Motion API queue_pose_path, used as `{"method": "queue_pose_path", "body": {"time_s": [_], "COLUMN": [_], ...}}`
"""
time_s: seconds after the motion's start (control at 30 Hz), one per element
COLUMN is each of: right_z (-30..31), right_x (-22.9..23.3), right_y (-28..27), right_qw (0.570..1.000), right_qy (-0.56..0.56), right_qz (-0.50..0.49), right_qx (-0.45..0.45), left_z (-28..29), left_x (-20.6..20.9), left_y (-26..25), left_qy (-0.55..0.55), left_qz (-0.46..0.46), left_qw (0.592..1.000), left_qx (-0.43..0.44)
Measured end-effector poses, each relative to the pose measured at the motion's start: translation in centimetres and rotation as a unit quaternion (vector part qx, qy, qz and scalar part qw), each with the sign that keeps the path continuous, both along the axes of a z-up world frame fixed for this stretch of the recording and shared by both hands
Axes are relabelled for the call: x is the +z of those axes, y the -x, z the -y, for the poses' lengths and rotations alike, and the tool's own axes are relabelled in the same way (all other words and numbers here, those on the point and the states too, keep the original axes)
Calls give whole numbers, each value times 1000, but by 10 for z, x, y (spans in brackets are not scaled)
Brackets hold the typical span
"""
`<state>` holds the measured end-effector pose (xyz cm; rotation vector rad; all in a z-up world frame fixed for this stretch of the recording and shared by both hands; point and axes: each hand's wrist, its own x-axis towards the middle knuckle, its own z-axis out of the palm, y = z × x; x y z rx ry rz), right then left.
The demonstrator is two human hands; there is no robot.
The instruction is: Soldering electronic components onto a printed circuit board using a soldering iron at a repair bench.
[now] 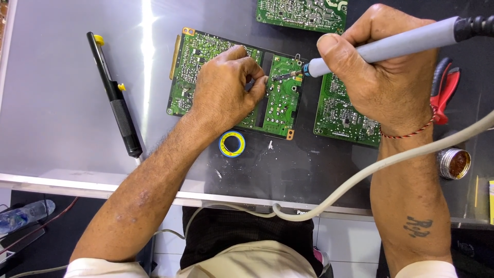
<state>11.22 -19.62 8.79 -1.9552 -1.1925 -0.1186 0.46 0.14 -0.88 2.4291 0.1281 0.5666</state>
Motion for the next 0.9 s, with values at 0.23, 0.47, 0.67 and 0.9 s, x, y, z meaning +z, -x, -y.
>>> {"method": "queue_pose_path", "body": {"time_s": [0.23, 0.47, 0.67, 0.9], "right_z": [2, 0, 11, 16], "right_x": [2, 3, 0, -3], "right_y": [1, 3, -2, -7], "right_qw": [1000, 1000, 999, 999], "right_qy": [-7, 2, 2, -30], "right_qz": [2, -6, 4, -23], "right_qx": [-5, -12, -37, -28], "left_z": [0, -1, -2, 0], "left_x": [1, 0, 6, 5], "left_y": [0, 0, 2, 1], "left_qy": [15, 12, 20, 23], "left_qz": [27, 17, 13, 15], "left_qw": [999, 1000, 1000, 1000], "left_qx": [-6, -5, -9, -9]}}
